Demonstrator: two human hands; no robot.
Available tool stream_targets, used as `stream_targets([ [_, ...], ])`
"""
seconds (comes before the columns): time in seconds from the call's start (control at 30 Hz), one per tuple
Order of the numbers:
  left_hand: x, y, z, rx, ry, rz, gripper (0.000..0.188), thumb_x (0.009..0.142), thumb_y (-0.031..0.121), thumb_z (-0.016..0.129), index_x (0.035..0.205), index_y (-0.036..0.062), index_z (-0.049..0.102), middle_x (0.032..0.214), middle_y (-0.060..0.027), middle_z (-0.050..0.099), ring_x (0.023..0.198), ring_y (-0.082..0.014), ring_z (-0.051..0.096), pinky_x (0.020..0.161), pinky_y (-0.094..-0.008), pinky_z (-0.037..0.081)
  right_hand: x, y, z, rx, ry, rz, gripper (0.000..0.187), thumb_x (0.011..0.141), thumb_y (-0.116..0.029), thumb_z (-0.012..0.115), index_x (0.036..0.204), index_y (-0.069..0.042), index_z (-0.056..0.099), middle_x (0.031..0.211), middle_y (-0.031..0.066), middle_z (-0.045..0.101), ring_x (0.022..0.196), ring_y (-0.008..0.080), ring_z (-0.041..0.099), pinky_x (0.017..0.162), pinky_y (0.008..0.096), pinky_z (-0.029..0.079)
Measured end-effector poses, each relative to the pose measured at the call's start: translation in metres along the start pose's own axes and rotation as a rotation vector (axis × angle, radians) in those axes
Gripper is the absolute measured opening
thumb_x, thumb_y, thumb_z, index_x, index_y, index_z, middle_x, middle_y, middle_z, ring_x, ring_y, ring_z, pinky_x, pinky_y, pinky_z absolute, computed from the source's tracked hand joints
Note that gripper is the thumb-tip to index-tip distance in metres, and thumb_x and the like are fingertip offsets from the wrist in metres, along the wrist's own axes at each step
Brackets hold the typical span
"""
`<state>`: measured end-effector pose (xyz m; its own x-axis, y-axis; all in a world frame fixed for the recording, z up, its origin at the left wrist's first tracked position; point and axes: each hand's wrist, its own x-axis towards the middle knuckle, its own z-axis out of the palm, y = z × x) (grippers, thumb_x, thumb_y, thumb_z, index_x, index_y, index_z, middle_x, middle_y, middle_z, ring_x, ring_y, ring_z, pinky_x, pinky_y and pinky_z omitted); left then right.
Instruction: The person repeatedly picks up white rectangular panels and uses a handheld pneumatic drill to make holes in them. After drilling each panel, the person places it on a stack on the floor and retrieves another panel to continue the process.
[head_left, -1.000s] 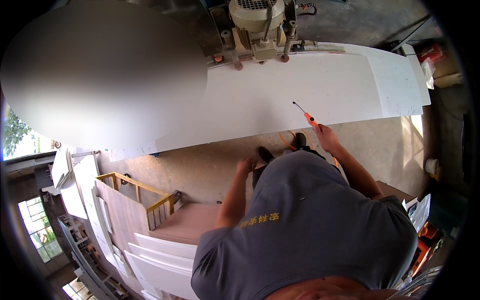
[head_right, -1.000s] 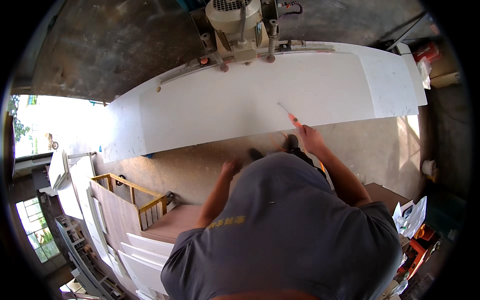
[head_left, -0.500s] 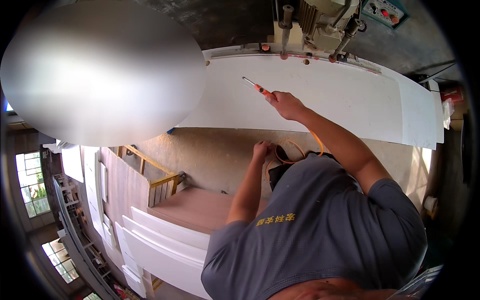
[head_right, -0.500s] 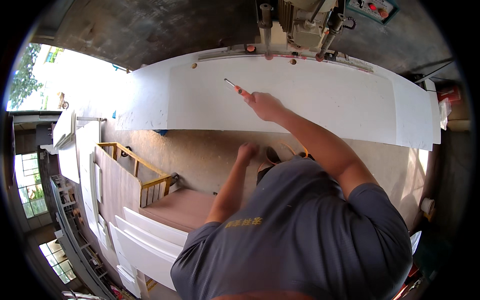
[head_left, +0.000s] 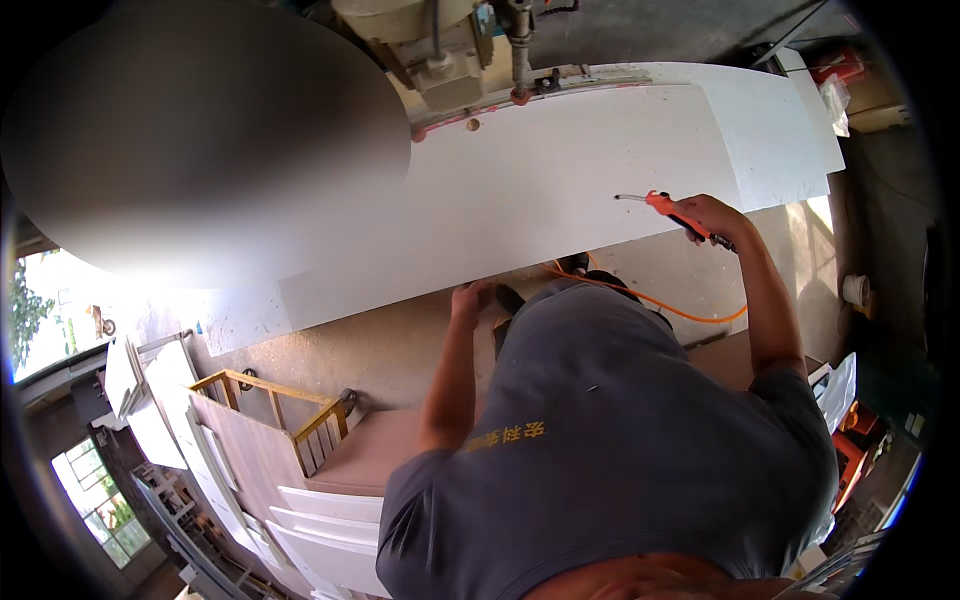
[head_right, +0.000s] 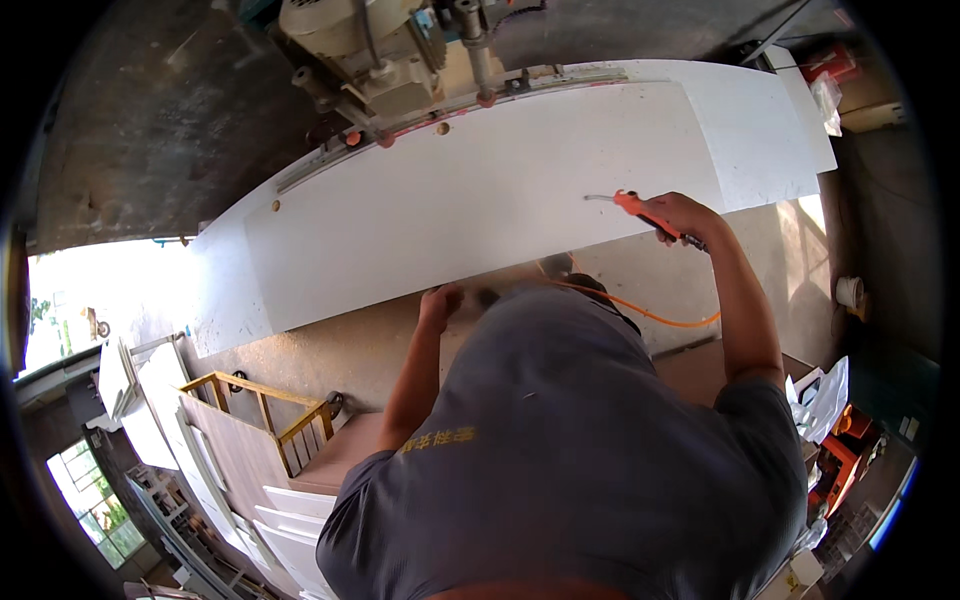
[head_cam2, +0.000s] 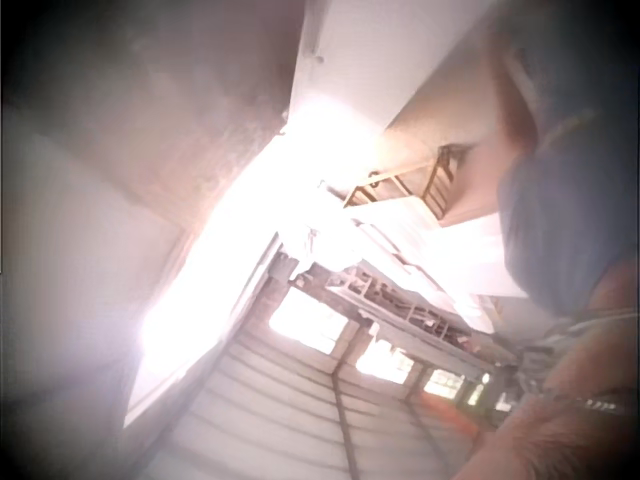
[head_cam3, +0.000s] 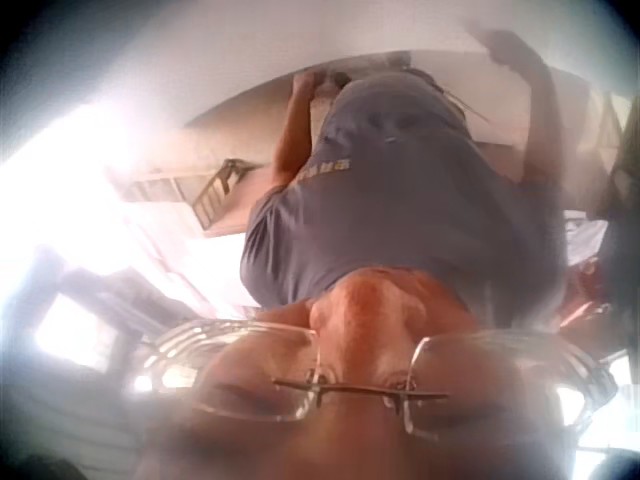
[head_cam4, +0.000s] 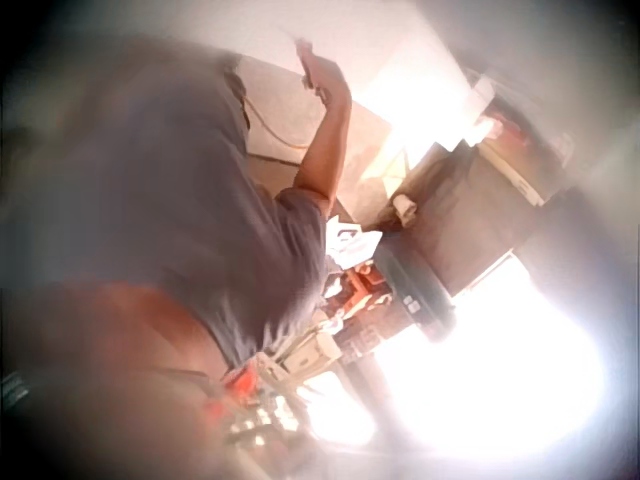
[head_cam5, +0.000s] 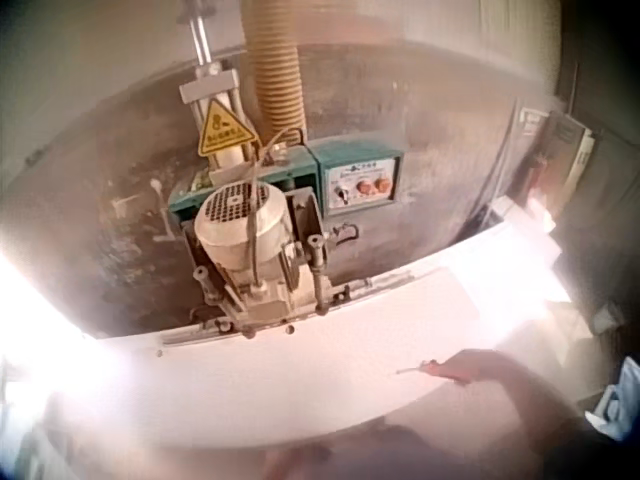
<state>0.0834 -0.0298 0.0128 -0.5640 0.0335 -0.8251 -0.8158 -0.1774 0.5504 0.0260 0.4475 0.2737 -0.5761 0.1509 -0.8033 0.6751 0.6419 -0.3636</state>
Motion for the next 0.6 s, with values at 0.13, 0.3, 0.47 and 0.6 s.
stream_targets([
  [0.13, 0.004, -0.007, 0.026, -0.027, 0.03, -0.074, 0.019, 0.087, 0.017, 0.058, 0.1, 0.0028, 0.06, 0.086, -0.0107, 0.066, 0.076, -0.0208, 0.064, 0.066, -0.0319, 0.052, -0.009, 0.087, -0.073, 0.131, 0.183, 0.078, 0.045, 0.093, -0.049, 0.044, 0.092, -0.007, 0.059, 0.053, 0.0009, 0.052, 0.044, 0.0094, 0.049, 0.042, 0.0274, 0.039],
  [0.3, 0.014, -0.021, 0.063, -0.171, -0.041, -0.101, 0.025, 0.09, 0.023, 0.055, 0.104, 0.003, 0.061, 0.09, -0.0111, 0.068, 0.076, -0.0218, 0.065, 0.064, -0.0337, 0.053, 0.022, 0.167, -0.108, 0.112, -0.015, 0.123, 0.025, 0.081, -0.029, 0.064, 0.091, -0.007, 0.06, 0.053, 0.0009, 0.053, 0.042, 0.0102, 0.048, 0.039, 0.0254, 0.037],
  [0.47, -0.01, 0.005, 0.11, -0.11, 0.054, -0.191, 0.039, 0.094, 0.034, 0.05, 0.103, -0.0025, 0.061, 0.09, -0.0133, 0.068, 0.077, -0.0235, 0.065, 0.066, -0.035, 0.054, 0.107, 0.245, -0.098, 0.358, 0.402, 0.054, 0.033, 0.07, -0.012, 0.057, 0.101, -0.002, 0.058, 0.059, 0.0028, 0.047, 0.042, 0.0131, 0.046, 0.039, 0.0299, 0.04],
  [0.6, 0.009, -0.017, 0.092, -0.163, 0.01, -0.231, 0.047, 0.095, 0.039, 0.047, 0.102, -0.0049, 0.061, 0.088, -0.0144, 0.068, 0.076, -0.0241, 0.065, 0.066, -0.0345, 0.053, 0.165, 0.283, -0.077, 0.409, 0.563, 0.127, 0.04, 0.071, -0.018, 0.059, 0.108, -0.005, 0.06, 0.068, 0.002, 0.049, 0.05, 0.0126, 0.049, 0.043, 0.0293, 0.044],
])
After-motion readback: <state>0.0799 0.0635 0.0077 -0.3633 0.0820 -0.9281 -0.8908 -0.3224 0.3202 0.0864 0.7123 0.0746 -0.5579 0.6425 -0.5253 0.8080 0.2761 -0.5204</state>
